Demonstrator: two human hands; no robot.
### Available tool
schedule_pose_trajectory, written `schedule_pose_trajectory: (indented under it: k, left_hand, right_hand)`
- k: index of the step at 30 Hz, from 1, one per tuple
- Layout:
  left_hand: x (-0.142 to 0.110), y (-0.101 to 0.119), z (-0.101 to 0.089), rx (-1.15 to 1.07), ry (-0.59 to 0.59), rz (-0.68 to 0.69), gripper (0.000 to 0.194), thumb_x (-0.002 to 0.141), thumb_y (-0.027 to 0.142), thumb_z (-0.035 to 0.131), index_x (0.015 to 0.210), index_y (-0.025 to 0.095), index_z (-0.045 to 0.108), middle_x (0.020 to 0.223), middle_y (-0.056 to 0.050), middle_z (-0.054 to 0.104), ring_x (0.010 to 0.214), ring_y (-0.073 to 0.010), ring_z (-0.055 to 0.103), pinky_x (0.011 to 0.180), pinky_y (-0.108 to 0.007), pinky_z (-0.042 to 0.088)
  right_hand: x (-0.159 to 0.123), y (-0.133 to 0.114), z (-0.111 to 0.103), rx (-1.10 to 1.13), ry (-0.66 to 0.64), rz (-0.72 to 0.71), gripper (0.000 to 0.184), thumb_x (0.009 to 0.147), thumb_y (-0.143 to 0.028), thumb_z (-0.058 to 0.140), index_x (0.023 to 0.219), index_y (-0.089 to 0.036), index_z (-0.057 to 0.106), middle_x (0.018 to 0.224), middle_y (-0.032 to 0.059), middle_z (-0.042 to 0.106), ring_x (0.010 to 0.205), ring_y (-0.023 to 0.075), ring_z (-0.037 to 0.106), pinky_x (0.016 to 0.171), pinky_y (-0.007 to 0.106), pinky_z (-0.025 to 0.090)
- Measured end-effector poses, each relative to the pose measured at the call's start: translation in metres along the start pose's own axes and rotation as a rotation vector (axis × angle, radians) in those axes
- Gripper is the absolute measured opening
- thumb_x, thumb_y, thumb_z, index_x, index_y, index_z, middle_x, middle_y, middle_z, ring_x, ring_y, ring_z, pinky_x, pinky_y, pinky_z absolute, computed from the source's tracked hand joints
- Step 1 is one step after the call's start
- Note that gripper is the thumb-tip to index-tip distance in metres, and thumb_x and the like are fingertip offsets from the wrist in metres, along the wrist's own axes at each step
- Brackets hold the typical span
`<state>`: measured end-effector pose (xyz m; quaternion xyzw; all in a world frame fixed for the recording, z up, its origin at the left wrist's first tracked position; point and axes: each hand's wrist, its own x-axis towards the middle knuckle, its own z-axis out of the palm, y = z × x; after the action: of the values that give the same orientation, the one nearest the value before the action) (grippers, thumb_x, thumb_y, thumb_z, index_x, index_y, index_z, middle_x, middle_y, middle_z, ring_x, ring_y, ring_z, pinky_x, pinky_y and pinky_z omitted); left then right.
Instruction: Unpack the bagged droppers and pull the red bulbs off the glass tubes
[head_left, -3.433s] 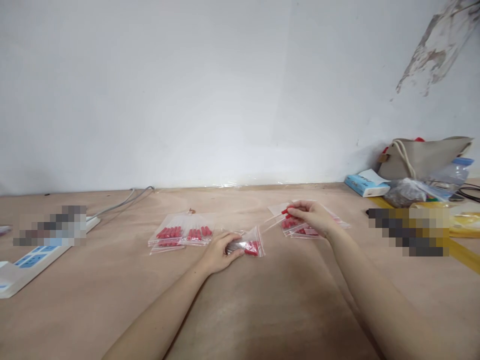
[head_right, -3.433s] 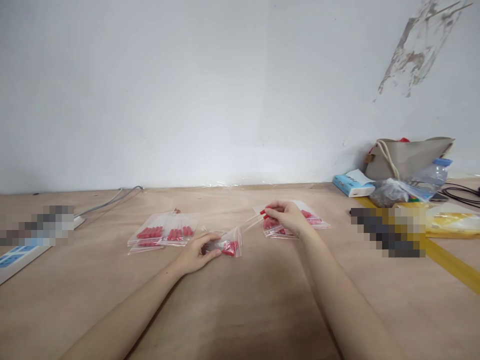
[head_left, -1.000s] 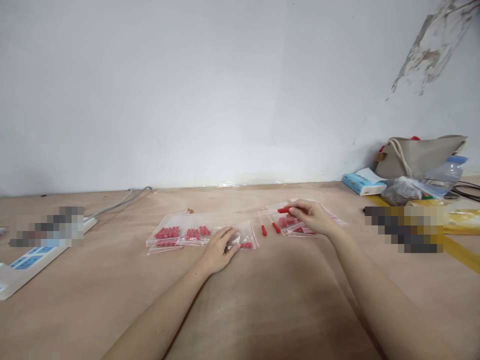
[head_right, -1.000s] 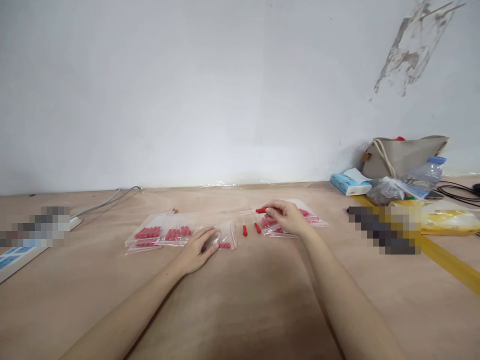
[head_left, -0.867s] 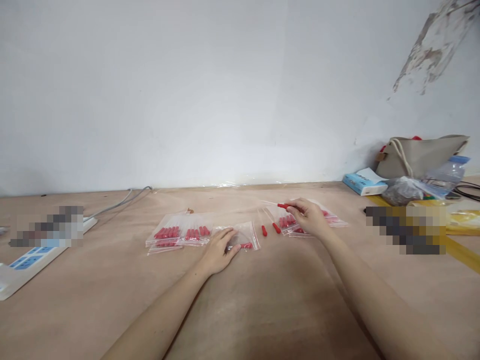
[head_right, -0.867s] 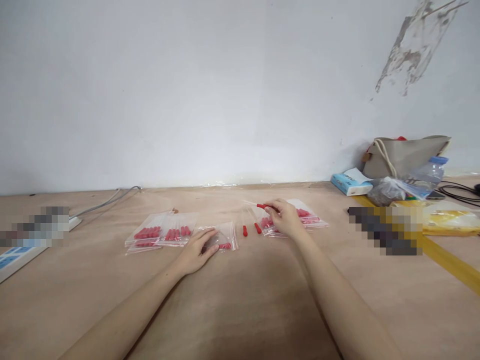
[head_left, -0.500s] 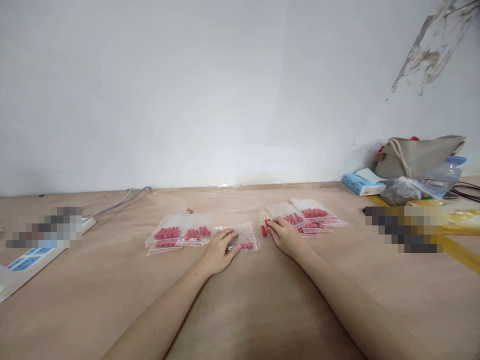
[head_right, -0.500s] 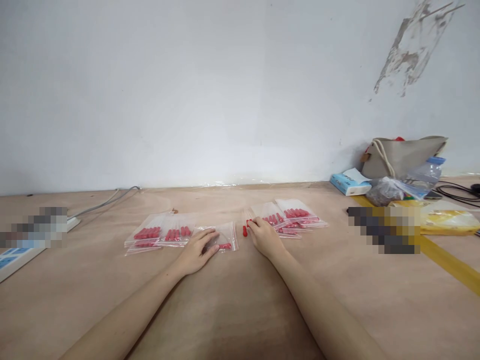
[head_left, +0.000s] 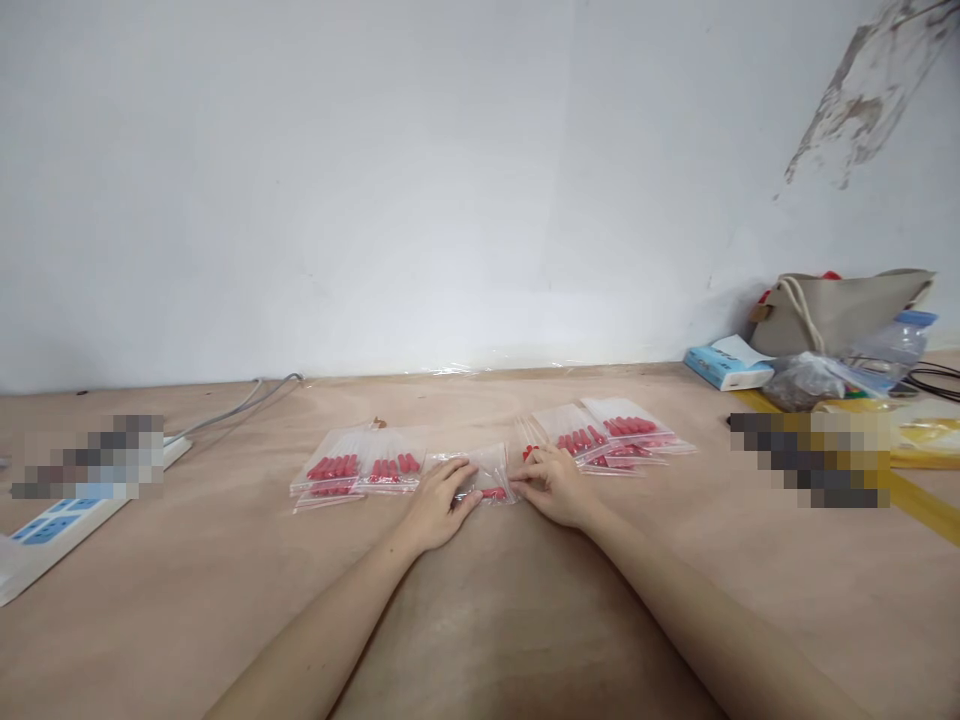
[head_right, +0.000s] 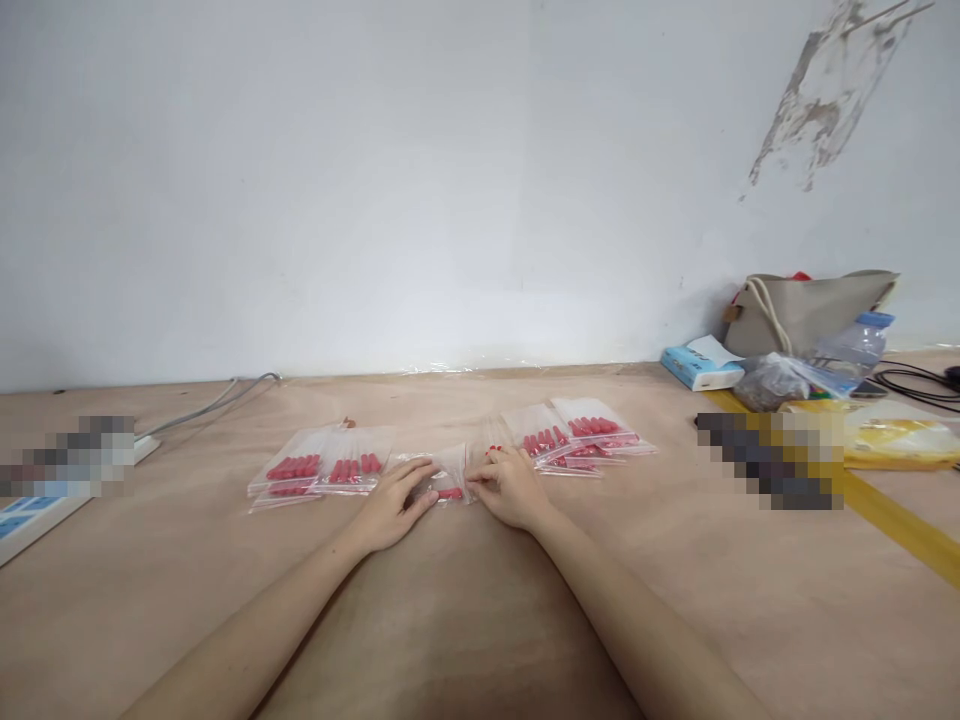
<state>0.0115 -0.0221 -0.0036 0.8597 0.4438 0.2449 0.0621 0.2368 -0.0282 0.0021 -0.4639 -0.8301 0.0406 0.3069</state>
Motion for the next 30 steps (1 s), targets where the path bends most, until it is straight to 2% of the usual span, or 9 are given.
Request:
schedule_pose_trajectory:
  k: [3,6,10,13,16,20,22,25,30]
  left_hand:
    - [0.0,0.0,0.0,-0.003,0.0,0.002,0.041,0.084,0.045,0.04,0.117,0.023,0.049,0.123,-0.007,0.048,0.114,-0.0218,0.042,0.097,-0.04,0.034]
    - [0.0,0.0,0.0,-0.012,-0.001,0.016,0.041,0.084,0.044,0.041,0.117,0.023,0.049,0.124,-0.006,0.048,0.115,-0.0213,0.042,0.098,-0.04,0.034]
    - [0.0,0.0,0.0,-0.029,0.014,0.027,0.04,0.084,0.042,0.041,0.118,0.023,0.048,0.122,-0.005,0.05,0.114,-0.021,0.043,0.098,-0.04,0.034]
    - [0.001,0.001,0.0,-0.028,0.003,0.029,0.04,0.085,0.042,0.04,0.12,0.024,0.047,0.122,-0.005,0.051,0.114,-0.0206,0.043,0.099,-0.04,0.032]
    - [0.001,0.002,-0.002,-0.013,-0.015,0.023,0.04,0.085,0.042,0.039,0.119,0.024,0.047,0.123,-0.005,0.05,0.115,-0.0202,0.043,0.102,-0.041,0.028]
    - [0.001,0.003,-0.004,-0.02,-0.021,0.026,0.041,0.084,0.043,0.041,0.119,0.023,0.047,0.123,-0.005,0.05,0.115,-0.0198,0.042,0.101,-0.04,0.029]
    - [0.001,0.003,-0.004,-0.03,-0.019,0.024,0.041,0.083,0.043,0.042,0.119,0.023,0.048,0.123,-0.006,0.05,0.116,-0.0205,0.042,0.1,-0.04,0.031]
    - [0.001,0.002,-0.003,-0.033,-0.023,0.02,0.043,0.083,0.042,0.043,0.121,0.023,0.045,0.125,-0.006,0.048,0.117,-0.0215,0.041,0.099,-0.04,0.032]
    - [0.001,0.002,-0.004,0.001,-0.046,0.027,0.05,0.083,0.045,0.041,0.129,0.024,0.036,0.128,-0.006,0.045,0.119,-0.0226,0.037,0.101,-0.043,0.029]
  right_hand:
    - [0.001,-0.001,0.001,-0.039,-0.017,0.05,0.021,0.08,-0.024,0.05,0.091,-0.029,0.066,0.079,0.0028,0.061,0.081,0.0166,0.05,0.07,0.031,0.031]
    - [0.002,-0.001,0.001,-0.027,-0.044,0.082,0.02,0.079,-0.031,0.052,0.093,-0.029,0.065,0.082,0.0031,0.061,0.084,0.0175,0.05,0.072,0.031,0.031]
    - [0.003,-0.002,0.0,-0.006,-0.108,0.052,0.03,0.074,-0.047,0.055,0.098,-0.031,0.064,0.08,0.0025,0.059,0.083,0.0177,0.049,0.076,0.034,0.03]
    - [0.004,-0.007,-0.001,-0.018,-0.161,0.016,0.034,0.071,-0.052,0.056,0.097,-0.031,0.064,0.079,0.0023,0.057,0.083,0.0178,0.048,0.076,0.034,0.03]
    - [0.004,-0.013,0.0,-0.033,-0.174,0.007,0.023,0.073,-0.044,0.057,0.09,-0.03,0.065,0.078,0.0019,0.056,0.082,0.0173,0.047,0.077,0.035,0.03]
    - [0.004,-0.014,0.003,-0.004,-0.093,0.032,0.007,0.073,-0.024,0.057,0.078,-0.02,0.061,0.085,0.0031,0.057,0.085,0.0174,0.048,0.08,0.036,0.032]
    - [0.006,-0.009,0.002,0.123,-0.055,0.061,0.006,0.074,-0.019,0.053,0.077,-0.018,0.057,0.083,0.0037,0.058,0.081,0.0162,0.051,0.075,0.033,0.037]
    - [0.008,0.004,-0.005,0.468,-0.032,0.17,0.009,0.076,-0.023,0.048,0.082,-0.016,0.053,0.075,0.0025,0.058,0.067,0.0129,0.054,0.064,0.028,0.042]
    - [0.01,0.027,-0.024,0.876,-0.017,0.351,0.019,0.069,-0.031,0.058,0.078,-0.017,0.05,0.067,0.0002,0.06,0.06,0.0116,0.057,0.06,0.027,0.045]
